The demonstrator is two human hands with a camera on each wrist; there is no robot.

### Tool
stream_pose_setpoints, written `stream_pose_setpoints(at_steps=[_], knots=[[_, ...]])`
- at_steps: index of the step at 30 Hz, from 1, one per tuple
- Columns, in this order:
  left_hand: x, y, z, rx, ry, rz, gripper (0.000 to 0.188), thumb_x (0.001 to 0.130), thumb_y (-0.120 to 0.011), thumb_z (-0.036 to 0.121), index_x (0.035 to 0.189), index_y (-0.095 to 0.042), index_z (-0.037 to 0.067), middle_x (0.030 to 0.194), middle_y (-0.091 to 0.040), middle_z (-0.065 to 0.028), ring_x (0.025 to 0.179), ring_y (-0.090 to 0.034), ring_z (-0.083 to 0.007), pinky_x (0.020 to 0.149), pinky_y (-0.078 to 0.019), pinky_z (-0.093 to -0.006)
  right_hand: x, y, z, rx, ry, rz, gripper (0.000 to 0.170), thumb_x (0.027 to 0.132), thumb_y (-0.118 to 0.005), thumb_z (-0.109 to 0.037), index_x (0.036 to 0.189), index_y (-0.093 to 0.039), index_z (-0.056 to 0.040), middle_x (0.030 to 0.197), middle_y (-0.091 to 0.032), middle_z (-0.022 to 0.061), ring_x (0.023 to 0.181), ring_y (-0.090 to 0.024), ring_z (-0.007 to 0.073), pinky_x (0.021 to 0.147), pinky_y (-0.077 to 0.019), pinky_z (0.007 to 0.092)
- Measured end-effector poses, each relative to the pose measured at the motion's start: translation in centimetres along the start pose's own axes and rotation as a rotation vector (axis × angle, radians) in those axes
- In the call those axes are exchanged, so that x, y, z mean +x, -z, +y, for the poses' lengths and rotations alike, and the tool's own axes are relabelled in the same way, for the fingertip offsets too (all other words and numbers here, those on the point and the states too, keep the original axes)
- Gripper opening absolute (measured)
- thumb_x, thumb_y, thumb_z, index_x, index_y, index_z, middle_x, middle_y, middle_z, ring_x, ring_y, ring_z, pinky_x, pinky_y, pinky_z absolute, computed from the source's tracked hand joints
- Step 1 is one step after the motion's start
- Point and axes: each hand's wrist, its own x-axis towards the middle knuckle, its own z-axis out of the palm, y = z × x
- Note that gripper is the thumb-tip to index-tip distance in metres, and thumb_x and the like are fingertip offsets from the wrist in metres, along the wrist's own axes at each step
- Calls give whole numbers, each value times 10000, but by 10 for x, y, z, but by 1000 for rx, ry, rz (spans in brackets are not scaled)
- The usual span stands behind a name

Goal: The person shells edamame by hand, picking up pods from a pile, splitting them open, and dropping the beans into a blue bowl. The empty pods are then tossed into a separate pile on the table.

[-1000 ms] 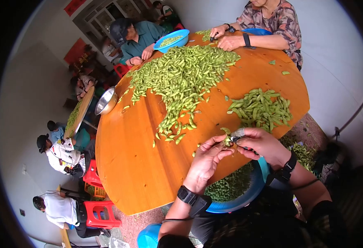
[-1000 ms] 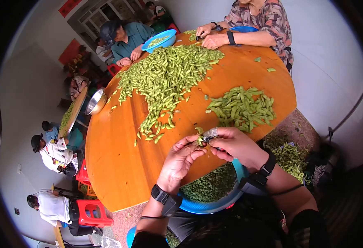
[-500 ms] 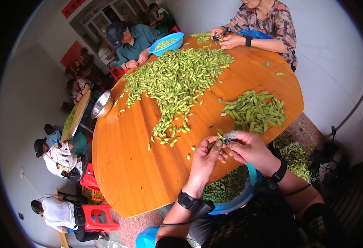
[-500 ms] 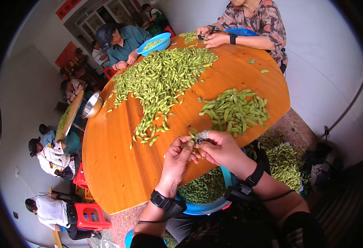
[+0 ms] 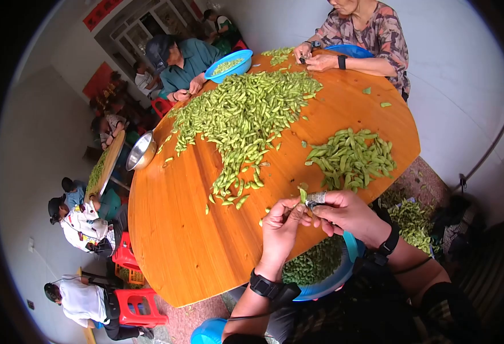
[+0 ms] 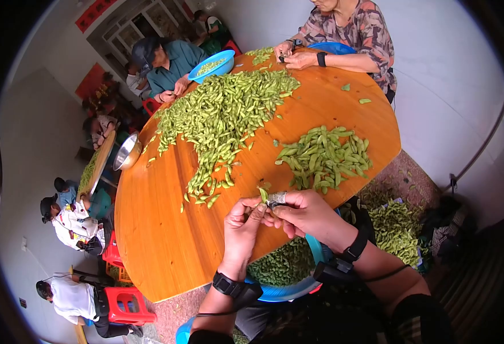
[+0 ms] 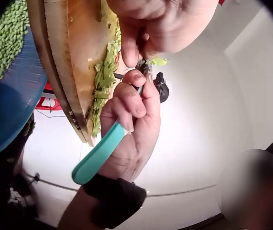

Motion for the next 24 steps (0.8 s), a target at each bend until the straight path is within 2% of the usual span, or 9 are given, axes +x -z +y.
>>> stream_pose_setpoints(at_steps=[11, 14, 16, 17, 18, 20, 21, 22, 24], knots=[[-2, 5, 8, -631, 375, 30, 177, 931, -571, 46, 1104, -607, 26, 853, -646, -80, 658, -606, -128, 617, -511, -220, 3, 6, 0, 197, -39, -50, 89, 924, -527, -82, 933, -592, -22, 693, -542, -9, 499, -443, 33, 433, -320, 191], [-5, -7, 10, -413, 266, 27, 142, 923, -581, 30, 1063, -607, 31, 847, -638, -70, 642, -595, -118, 595, -485, -208, 3, 7, 1, 255, -76, -56, 87, 917, -533, -83, 929, -595, -22, 691, -552, -7, 503, -457, 32, 436, -327, 189], [-9, -14, 10, 384, -75, 105, 112, 898, -613, 19, 1006, -581, 19, 856, -635, -62, 642, -601, -132, 588, -460, -222, -3, 0, -9, 3, 11, 15, 83, 910, -537, -77, 925, -597, -22, 688, -562, -1, 502, -473, 34, 439, -341, 192], [-8, -14, 14, 648, -275, 108, 110, 880, -626, 11, 957, -548, 3, 808, -612, -53, 637, -588, -133, 583, -454, -257, -1, 0, -3, -31, 48, 33, 80, 906, -537, -68, 923, -598, -19, 686, -571, 3, 498, -484, 38, 435, -351, 196], [-6, -12, 14, 647, -275, 107, 110, 880, -626, 11, 957, -548, 3, 808, -612, -53, 637, -588, -133, 583, -454, -257, -1, -1, -3, -31, 47, 33, 80, 906, -537, -68, 923, -598, -19, 686, -571, 3, 498, -484, 38, 435, -351, 196], [-3, -10, 10, 860, -579, 94, 121, 887, -596, 5, 995, -543, 3, 765, -601, -142, 675, -626, -259, 617, -495, -333, -2, -3, -2, 13, 70, 53, 80, 907, -534, -60, 923, -595, -11, 685, -573, 5, 490, -483, 41, 426, -354, 202], [-2, -13, 11, 869, -597, 118, 82, 910, -549, 14, 991, -547, 8, 766, -601, -162, 641, -605, -326, 618, -495, -352, -2, -5, -2, 16, 65, 51, 80, 907, -534, -60, 923, -595, -11, 685, -573, 5, 490, -483, 41, 426, -354, 202], [-5, -12, 11, 872, -590, 118, 82, 910, -549, 14, 991, -547, 8, 766, -601, -162, 641, -605, -326, 618, -495, -352, -3, -6, -2, 42, 38, 47, 84, 915, -539, -62, 953, -596, -13, 686, -573, 2, 505, -484, 39, 445, -361, 196], [-6, -9, 8, 732, -290, 132, 97, 932, -519, 46, 1018, -534, 5, 804, -591, -166, 657, -619, -275, 627, -499, -354, -2, -6, -3, 66, 14, 43, 93, 923, -544, -64, 983, -596, -15, 687, -573, -1, 520, -485, 37, 464, -369, 189]])
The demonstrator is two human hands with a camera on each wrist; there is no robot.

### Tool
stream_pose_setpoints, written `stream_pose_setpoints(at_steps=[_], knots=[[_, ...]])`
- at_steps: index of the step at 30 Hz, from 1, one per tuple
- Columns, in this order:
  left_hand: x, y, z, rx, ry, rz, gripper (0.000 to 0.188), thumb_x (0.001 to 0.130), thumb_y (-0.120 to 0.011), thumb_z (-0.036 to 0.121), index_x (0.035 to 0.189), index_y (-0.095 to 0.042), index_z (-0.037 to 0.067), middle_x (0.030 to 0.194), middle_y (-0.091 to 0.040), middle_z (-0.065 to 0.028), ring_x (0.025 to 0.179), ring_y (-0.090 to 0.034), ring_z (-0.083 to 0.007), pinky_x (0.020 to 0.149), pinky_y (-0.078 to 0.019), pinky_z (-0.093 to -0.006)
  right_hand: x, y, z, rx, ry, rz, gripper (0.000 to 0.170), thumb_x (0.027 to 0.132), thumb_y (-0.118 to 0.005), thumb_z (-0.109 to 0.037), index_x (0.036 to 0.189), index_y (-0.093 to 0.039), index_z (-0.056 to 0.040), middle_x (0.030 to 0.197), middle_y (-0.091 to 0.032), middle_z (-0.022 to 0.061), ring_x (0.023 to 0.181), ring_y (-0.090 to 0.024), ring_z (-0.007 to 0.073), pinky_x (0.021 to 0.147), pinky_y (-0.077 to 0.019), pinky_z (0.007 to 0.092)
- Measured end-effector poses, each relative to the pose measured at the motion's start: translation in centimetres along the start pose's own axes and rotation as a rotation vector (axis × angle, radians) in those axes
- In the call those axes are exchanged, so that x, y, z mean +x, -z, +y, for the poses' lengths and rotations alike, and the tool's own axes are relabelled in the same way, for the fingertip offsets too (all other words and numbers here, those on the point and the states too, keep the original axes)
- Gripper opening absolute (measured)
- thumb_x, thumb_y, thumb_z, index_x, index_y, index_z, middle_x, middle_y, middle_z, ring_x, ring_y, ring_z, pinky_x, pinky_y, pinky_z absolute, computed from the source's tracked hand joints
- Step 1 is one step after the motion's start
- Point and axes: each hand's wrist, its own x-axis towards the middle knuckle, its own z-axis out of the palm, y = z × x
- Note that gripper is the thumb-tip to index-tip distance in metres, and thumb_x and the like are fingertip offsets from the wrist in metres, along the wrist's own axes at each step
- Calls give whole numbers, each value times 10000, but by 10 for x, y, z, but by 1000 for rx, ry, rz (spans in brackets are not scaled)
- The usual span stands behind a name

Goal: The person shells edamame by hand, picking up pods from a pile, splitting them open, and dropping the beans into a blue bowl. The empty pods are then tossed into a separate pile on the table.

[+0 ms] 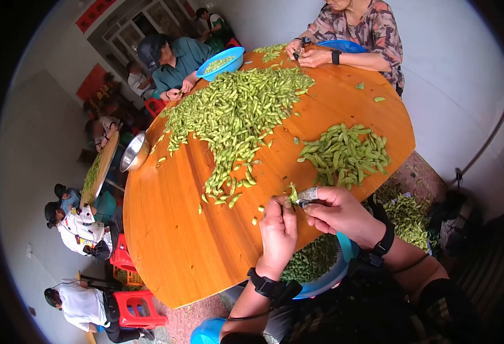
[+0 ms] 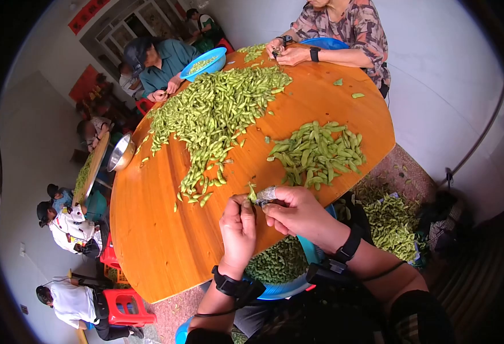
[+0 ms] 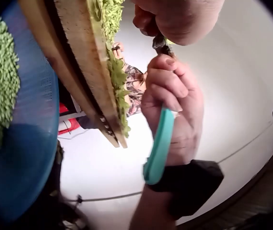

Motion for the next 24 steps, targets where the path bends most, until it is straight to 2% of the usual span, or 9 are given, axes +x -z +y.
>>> stream_pose_setpoints(at_steps=[1, 2, 4, 5, 10, 14, 15, 18, 24], knots=[[0, -3, -6, -136, 61, -7, 94, 953, -481, 68, 1011, -538, 20, 789, -577, -118, 610, -578, -171, 538, -462, -296, 1, 0, 1, 7, -2, 2, 95, 920, -543, -60, 986, -595, -14, 687, -572, 1, 523, -488, 38, 465, -372, 190], [-1, -3, -7, -135, 64, -8, 94, 953, -481, 68, 1011, -538, 20, 789, -577, -118, 610, -578, -171, 538, -462, -296, 1, 0, 1, 14, -4, 3, 98, 917, -541, -55, 989, -594, -13, 688, -571, 2, 526, -490, 38, 467, -376, 192], [6, 1, 8, -823, 509, -16, 96, 961, -466, 77, 982, -550, 38, 768, -562, -52, 572, -493, -71, 465, -372, -214, 7, 0, 13, -53, 54, 14, 91, 906, -528, -43, 961, -594, -11, 684, -574, 7, 505, -485, 41, 444, -369, 200], [9, 1, 11, -861, 576, -4, 134, 958, -433, 61, 948, -566, 43, 773, -555, -22, 538, -433, -43, 444, -299, -169, 9, 0, 18, -121, 112, 25, 90, 894, -515, -31, 932, -593, -9, 680, -577, 12, 484, -479, 44, 422, -363, 208], [13, 9, 1, -901, 713, -42, 180, 903, -416, -6, 972, -582, 6, 749, -535, -30, 522, -442, -73, 447, -323, -194, 8, -1, 16, -81, 84, 28, 124, 893, -511, -32, 980, -598, -16, 679, -580, 22, 479, -477, 49, 422, -367, 208], [-3, 33, -17, -319, 463, -106, 212, 887, -423, -21, 965, -618, 8, 834, -571, -51, 676, -539, -121, 596, -431, -234, 7, 25, 4, 122, 57, 219, 204, 907, -493, -53, 1075, -605, -27, 675, -579, 22, 456, -456, 56, 414, -360, 205], [-6, 43, -25, 12, 234, -39, 207, 858, -435, -42, 943, -621, -8, 867, -581, -101, 776, -585, -204, 709, -470, -296, 13, 42, 5, 108, 95, 291, 177, 910, -489, -59, 1040, -604, -22, 673, -578, 21, 449, -455, 57, 407, -355, 206], [-10, 71, -38, 364, 78, 74, 169, 880, -464, -9, 988, -593, 2, 943, -574, -180, 888, -592, -354, 801, -483, -400, 29, 90, 17, 15, 162, 438, 110, 917, -484, -74, 878, -571, -19, 663, -573, 19, 432, -453, 57, 379, -335, 213], [4, 47, -42, 654, 153, -137, 290, 907, -580, 210, 1081, -526, -16, 1078, -501, -239, 945, -554, -393, 797, -484, -463, 33, 90, 29, -59, 163, 474, 145, 918, -487, -62, 775, -499, -43, 656, -559, 17, 432, -455, 51, 365, -324, 217]])
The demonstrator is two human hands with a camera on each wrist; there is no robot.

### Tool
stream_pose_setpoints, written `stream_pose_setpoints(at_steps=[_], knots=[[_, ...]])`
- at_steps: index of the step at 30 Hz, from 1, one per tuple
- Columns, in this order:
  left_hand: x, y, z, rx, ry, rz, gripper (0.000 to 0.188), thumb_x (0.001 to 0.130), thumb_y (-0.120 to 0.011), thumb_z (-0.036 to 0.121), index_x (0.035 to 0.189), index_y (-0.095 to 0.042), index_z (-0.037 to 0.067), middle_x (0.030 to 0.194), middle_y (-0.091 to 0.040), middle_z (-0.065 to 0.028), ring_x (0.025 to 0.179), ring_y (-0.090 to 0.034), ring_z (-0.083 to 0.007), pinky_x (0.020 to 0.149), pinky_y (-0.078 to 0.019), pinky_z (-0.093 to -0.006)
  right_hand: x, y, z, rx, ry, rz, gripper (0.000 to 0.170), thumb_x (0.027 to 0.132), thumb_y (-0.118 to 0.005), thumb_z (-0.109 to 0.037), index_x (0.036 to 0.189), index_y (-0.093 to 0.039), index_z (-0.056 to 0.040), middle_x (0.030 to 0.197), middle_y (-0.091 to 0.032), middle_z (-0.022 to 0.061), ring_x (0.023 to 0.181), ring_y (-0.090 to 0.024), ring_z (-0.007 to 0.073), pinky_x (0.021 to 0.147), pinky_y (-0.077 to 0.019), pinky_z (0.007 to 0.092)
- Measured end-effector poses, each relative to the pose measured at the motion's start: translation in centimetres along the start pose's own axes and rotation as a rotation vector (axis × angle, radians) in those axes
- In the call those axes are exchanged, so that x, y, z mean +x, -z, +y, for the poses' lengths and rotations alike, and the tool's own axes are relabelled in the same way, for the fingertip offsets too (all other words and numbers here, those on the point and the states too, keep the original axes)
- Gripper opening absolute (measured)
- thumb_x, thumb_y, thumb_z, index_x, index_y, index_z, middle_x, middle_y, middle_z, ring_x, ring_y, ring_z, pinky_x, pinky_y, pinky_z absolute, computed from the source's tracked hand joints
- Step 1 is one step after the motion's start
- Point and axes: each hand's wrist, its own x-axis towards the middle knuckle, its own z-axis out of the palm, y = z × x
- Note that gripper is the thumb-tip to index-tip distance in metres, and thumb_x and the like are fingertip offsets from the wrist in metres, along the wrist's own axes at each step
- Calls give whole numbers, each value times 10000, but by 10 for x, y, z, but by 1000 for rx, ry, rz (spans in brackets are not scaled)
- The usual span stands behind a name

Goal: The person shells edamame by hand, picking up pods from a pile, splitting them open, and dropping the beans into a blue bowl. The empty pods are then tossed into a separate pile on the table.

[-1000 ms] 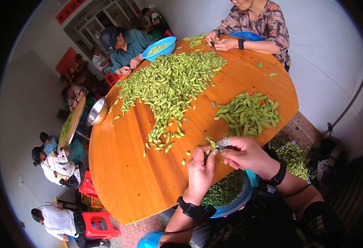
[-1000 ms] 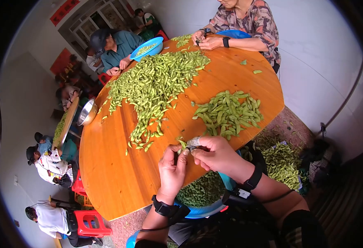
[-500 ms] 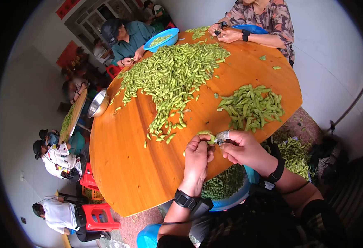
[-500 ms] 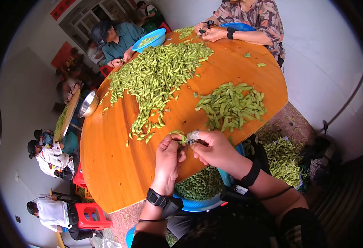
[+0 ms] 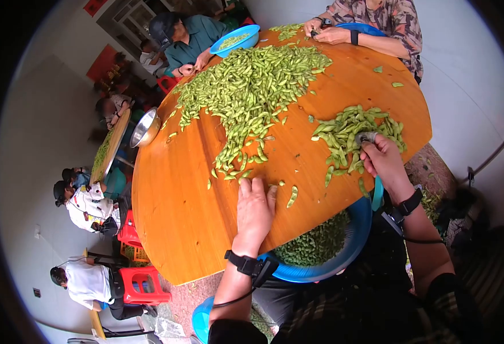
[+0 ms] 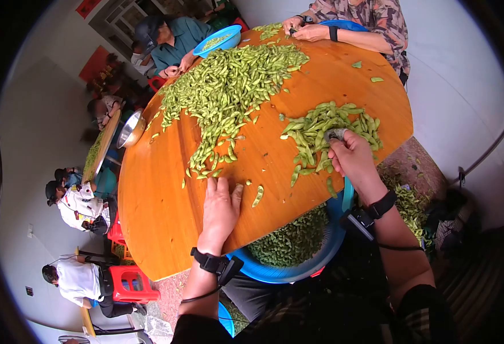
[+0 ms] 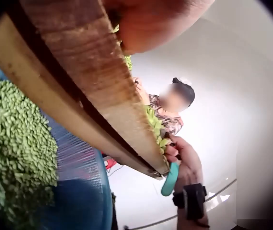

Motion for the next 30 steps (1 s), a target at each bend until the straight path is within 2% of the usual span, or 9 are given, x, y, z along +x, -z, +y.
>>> stream_pose_setpoints(at_steps=[2, 4, 6, 11, 14, 20, 24, 28, 30], knots=[[4, -11, -2, 179, -205, 86, 319, 892, -608, 231, 1073, -532, -21, 1037, -499, -236, 952, -533, -382, 802, -484, -442, 0, 2, 0, 32, 2, -4, 139, 917, -488, -59, 780, -500, -42, 658, -556, 16, 434, -458, 49, 367, -326, 215], [5, -8, 2, 178, -211, 88, 317, 878, -627, 230, 1082, -541, 3, 1023, -501, -206, 960, -519, -358, 801, -481, -429, -1, 1, -1, -22, 12, -20, 130, 916, -491, -62, 789, -501, -39, 659, -552, 14, 441, -465, 49, 368, -331, 213], [8, -3, 8, -17, -296, 35, 234, 873, -630, 180, 1045, -550, 42, 1005, -507, -184, 938, -529, -376, 776, -464, -442, -2, -1, -2, -26, 16, -8, 129, 917, -492, -65, 791, -501, -38, 658, -551, 13, 442, -467, 49, 368, -332, 213], [8, -7, -11, -157, -285, 50, 76, 847, -589, 47, 883, -526, 25, 884, -558, -182, 902, -544, -415, 799, -461, -454, -2, 1, 1, -31, 21, -5, 140, 933, -479, -64, 797, -492, -35, 682, -567, 37, 425, -455, 55, 361, -320, 214], [-24, -3, -17, -64, -255, 91, 62, 845, -565, 12, 887, -520, 8, 877, -547, -198, 891, -533, -429, 800, -446, -475, -3, 3, 1, -52, 37, -22, 126, 925, -492, -82, 808, -501, -37, 663, -552, 13, 448, -469, 51, 371, -333, 214], [-100, -10, 31, -38, -291, 104, 218, 698, -530, -80, 898, -524, 7, 811, -463, -159, 777, -492, -355, 682, -414, -445, -5, 2, 0, -66, 13, -16, 111, 935, -493, -92, 844, -510, -31, 680, -555, 18, 461, -479, 53, 379, -340, 212], [-118, -35, 55, -227, -343, -125, 332, 708, -562, -34, 1038, -569, 0, 1000, -545, -171, 1012, -529, -370, 828, -477, -419, -5, 2, 1, -36, 31, -26, 93, 938, -485, -86, 878, -522, -27, 695, -559, 19, 469, -481, 52, 384, -346, 212], [-109, -45, 59, -107, -423, -124, 296, 734, -567, -33, 1027, -581, 11, 1031, -565, -156, 991, -582, -345, 764, -519, -392, -5, 2, 2, -17, 45, -8, 117, 949, -478, -78, 850, -506, -22, 687, -552, 33, 428, -437, 53, 368, -317, 214], [-106, -38, 60, -257, -367, -107, 255, 774, -581, -7, 1027, -591, 20, 993, -579, -149, 808, -630, -308, 636, -530, -380, -6, 0, -1, -13, 41, -11, 115, 949, -479, -78, 853, -506, -21, 690, -554, 35, 430, -438, 53, 368, -318, 215]])
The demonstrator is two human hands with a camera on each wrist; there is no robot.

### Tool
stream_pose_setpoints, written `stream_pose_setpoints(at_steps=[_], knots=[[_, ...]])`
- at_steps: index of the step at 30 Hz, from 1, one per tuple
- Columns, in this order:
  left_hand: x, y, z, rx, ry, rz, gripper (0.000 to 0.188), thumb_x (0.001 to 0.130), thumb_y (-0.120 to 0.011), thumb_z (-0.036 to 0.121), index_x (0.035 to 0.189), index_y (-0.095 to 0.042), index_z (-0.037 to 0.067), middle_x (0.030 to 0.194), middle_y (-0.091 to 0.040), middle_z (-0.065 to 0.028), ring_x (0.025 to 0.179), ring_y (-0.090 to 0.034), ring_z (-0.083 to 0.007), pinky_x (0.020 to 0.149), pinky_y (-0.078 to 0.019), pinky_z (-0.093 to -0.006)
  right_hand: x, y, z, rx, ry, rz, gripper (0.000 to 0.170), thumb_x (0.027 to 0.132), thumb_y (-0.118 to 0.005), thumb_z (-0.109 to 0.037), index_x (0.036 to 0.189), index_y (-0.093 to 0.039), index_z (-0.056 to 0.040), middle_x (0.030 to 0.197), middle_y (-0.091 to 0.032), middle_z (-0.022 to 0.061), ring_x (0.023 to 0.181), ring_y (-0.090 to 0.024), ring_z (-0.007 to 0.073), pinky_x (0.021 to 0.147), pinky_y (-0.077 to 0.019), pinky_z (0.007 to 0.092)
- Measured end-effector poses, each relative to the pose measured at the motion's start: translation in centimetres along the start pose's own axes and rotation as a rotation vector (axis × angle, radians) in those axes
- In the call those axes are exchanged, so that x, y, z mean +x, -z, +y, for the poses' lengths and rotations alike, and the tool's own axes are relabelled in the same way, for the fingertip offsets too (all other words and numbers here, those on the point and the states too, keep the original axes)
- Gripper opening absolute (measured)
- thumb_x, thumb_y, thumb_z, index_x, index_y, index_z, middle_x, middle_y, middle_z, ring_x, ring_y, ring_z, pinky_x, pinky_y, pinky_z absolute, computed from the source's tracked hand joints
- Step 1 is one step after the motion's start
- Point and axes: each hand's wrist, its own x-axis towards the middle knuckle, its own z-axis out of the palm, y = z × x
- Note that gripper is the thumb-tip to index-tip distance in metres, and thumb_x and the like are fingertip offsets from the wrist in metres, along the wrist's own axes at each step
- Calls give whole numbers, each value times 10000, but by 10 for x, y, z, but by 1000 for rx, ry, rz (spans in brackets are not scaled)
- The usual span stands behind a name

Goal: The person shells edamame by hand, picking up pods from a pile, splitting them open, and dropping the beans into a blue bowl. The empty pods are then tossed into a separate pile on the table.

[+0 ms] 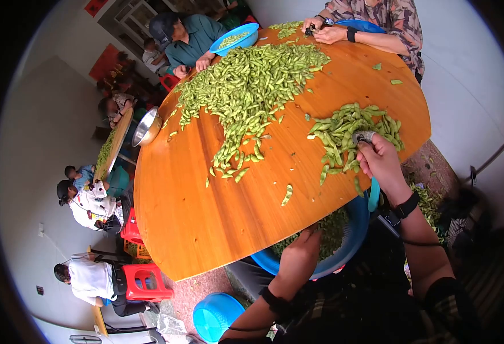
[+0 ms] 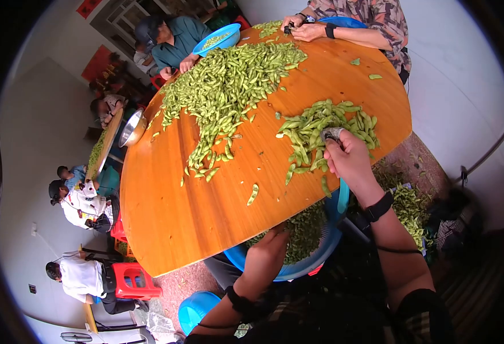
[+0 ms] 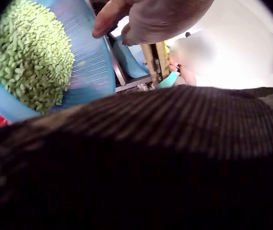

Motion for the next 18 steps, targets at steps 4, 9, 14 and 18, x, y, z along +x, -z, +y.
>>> stream_pose_setpoints(at_steps=[4, 9, 14, 18], knots=[[22, 27, 21, 223, 138, 183, 191, 824, -645, 66, 1006, -623, 11, 902, -592, -161, 713, -616, -330, 599, -505, -410, -1, 4, 0, -29, 5, -27, 94, 940, -485, -93, 924, -543, -21, 700, -557, 14, 484, -482, 50, 392, -352, 208], [64, 37, -21, 276, 248, 342, 101, 836, -640, 100, 851, -599, 9, 850, -576, -171, 708, -598, -386, 641, -504, -450, -2, 2, -1, -38, -8, -8, 93, 941, -484, -92, 925, -545, -24, 700, -559, 16, 484, -482, 51, 395, -354, 214], [105, 8, -25, -80, 199, 302, 93, 834, -636, 68, 874, -599, -6, 852, -615, -182, 710, -622, -351, 655, -510, -405, 0, 3, 5, -29, -6, -15, 84, 938, -482, -82, 914, -537, -24, 698, -561, 21, 479, -484, 54, 392, -356, 217], [144, 11, -14, -221, 180, 320, 111, 835, -591, 56, 926, -596, -8, 873, -610, -231, 811, -615, -412, 716, -510, -458, 3, 4, 5, 3, 20, -10, 86, 938, -484, -80, 897, -527, -20, 691, -561, 24, 464, -484, 55, 382, -356, 219]])
